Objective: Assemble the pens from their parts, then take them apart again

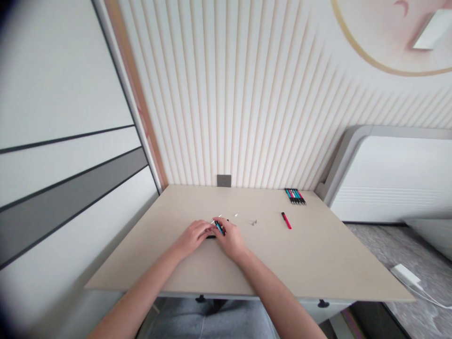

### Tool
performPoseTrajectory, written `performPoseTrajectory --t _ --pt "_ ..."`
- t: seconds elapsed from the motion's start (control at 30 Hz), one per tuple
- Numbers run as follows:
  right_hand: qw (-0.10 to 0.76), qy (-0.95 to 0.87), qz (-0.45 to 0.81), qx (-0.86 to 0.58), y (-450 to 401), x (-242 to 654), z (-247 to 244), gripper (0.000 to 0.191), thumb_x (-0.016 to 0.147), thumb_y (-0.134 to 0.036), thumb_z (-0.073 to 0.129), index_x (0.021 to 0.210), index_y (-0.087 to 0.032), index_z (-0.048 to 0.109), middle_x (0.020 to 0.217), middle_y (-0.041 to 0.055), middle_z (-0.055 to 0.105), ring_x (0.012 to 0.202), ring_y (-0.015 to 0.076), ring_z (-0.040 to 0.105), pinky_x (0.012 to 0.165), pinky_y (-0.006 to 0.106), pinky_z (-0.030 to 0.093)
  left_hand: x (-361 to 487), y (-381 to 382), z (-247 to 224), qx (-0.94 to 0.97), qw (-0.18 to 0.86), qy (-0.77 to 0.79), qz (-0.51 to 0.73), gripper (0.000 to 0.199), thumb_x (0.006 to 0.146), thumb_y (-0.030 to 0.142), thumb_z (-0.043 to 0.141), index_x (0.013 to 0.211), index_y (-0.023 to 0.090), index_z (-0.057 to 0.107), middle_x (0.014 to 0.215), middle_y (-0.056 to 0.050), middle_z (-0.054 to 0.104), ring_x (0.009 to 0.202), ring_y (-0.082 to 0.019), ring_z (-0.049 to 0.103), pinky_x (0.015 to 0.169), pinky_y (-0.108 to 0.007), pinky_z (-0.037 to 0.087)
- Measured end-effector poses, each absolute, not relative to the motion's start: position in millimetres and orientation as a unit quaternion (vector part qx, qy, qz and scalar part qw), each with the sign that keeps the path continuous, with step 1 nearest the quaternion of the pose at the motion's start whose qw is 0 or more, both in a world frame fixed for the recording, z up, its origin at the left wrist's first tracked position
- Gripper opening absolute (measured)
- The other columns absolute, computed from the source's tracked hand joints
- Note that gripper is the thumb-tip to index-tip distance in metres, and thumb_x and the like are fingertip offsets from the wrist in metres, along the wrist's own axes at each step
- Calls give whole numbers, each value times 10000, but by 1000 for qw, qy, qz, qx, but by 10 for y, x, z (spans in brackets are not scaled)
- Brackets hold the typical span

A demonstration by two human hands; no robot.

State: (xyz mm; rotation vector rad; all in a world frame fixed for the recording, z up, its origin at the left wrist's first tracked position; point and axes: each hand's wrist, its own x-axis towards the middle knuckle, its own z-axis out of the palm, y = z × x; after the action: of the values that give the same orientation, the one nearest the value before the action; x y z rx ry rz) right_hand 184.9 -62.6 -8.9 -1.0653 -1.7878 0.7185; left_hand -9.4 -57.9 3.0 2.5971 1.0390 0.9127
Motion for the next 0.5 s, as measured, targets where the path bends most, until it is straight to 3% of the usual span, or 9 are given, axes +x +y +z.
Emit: performPoseTrajectory --t 0.13,0.33,0.5 --pt "476 -684 369 -412 -644 1793 -111 340 842 -399 605 1122 -207 629 755 -11 621 613 131 530 592 250 443 -89 -592 39 879 98 344 316 122 951 235 521 1022 216 618 970 -43 694 919 -188 617 847 -341 467" --pt "476 -657 403 -424 -631 1860 -137 508 858 -394 593 1329 -218 516 886 21 687 652 144 584 634 277 480 -119 -570 3 861 75 372 339 166 967 293 490 931 210 629 864 -38 681 813 -179 603 788 -324 465" --pt "444 -717 343 -413 -669 1953 -69 295 906 -351 519 1152 -248 643 1044 46 713 923 206 657 816 338 506 -158 -564 -1 819 77 411 392 188 965 334 482 952 207 620 842 -34 659 803 -168 605 773 -298 475"
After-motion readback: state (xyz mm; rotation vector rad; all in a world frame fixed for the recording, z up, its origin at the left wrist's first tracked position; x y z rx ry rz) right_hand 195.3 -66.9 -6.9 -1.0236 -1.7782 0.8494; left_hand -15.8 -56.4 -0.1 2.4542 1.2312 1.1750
